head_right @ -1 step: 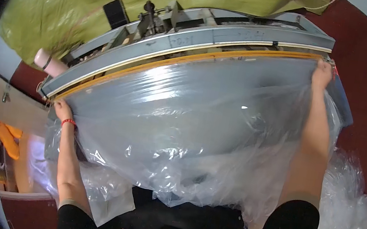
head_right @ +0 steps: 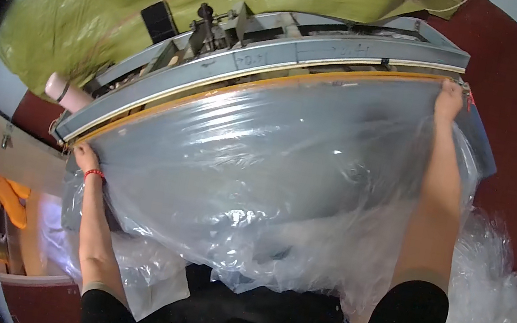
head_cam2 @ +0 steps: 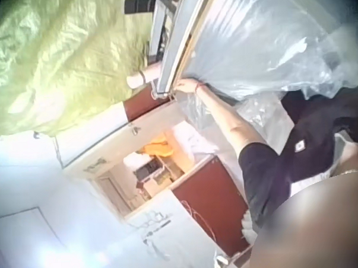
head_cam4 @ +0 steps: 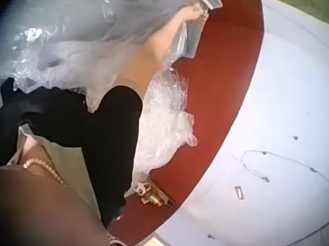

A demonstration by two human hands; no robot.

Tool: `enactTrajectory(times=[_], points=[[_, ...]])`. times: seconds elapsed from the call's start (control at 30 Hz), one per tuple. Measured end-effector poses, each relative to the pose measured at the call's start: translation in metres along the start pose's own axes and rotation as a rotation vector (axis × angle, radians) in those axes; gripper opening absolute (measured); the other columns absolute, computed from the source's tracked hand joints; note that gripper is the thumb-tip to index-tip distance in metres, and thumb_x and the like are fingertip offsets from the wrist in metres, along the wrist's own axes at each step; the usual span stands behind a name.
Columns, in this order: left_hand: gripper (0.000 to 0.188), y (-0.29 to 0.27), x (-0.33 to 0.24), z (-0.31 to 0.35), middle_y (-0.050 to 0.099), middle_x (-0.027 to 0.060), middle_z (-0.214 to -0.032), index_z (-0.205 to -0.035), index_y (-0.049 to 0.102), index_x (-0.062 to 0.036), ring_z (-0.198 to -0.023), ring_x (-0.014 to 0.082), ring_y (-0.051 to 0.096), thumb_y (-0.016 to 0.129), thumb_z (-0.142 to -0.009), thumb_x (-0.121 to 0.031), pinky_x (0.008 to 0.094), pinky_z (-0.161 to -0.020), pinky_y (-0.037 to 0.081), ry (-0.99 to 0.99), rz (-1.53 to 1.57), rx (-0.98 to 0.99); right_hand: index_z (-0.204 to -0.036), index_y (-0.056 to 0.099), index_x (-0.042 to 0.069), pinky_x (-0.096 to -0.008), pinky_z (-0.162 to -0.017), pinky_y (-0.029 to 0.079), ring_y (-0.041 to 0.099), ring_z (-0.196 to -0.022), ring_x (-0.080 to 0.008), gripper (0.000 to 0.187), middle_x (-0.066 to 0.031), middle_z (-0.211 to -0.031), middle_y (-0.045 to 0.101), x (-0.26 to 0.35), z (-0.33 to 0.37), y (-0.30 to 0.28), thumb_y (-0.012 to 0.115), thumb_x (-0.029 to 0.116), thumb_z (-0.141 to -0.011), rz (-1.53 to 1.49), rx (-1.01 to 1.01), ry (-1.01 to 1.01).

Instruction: The person smooths large clear plastic sheets by hand on a manufacturing machine.

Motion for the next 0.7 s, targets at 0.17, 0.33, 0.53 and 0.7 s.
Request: enactTrajectory(times=[0.17,0.33,0.53,0.7], points=[[0.029,0.028,-0.013,-0.008,0.053,0.0067,-0.068,-0.070,0.051,0.0017,-0.063,0.0157,0.046,0.052,-0.080,-0.025,0.0293,-0.061,0.039,-0.048,0.168,0.111,-0.081,0.057,0.001,-0.0318,-0.069,0.043,0.058,-0.073,-0.0223,0.028,-0.0120,-0.076,0.060,0.014,-0.001,0.005,0.060,0.028,-0.075,0.052,0.031,0.098],[0.026,0.027,-0.005,-0.009,0.040,-0.0033,-0.056,-0.059,0.046,-0.0075,-0.051,0.0063,0.035,0.057,-0.079,-0.021,0.0209,-0.047,0.029,-0.125,0.500,0.116,-0.077,0.057,0.002,-0.0321,-0.071,0.043,0.057,-0.071,-0.0211,0.027,-0.0111,-0.075,0.060,0.015,0.002,0.007,0.063,0.027,-0.071,0.135,-0.072,0.127],[0.016,0.010,0.003,-0.008,0.048,0.0003,-0.061,-0.068,0.051,-0.0049,-0.050,0.0093,0.042,0.048,-0.081,-0.013,0.0212,-0.042,0.031,-0.371,0.588,0.169,-0.084,0.052,0.000,-0.0278,-0.051,0.045,0.055,-0.058,-0.0167,0.018,-0.0090,-0.071,0.057,0.022,-0.002,0.005,0.055,0.015,-0.075,-0.317,-0.045,0.253],[0.031,0.012,-0.025,0.006,0.053,0.0043,-0.060,-0.072,0.057,0.0009,-0.056,0.0123,0.049,0.048,-0.084,-0.026,0.0231,-0.043,0.034,-0.661,0.639,0.316,-0.087,0.052,-0.001,-0.0247,-0.050,0.044,0.055,-0.059,-0.0146,0.019,-0.0079,-0.071,0.056,0.021,0.003,0.001,0.055,0.015,-0.077,-0.348,-0.001,0.236]])
Point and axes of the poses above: each hand's wrist, its own z-axis away from the middle knuckle, its own y-axis out of the palm, x = y × z, the point moved 5 cm from there along -z, towards the middle knuckle
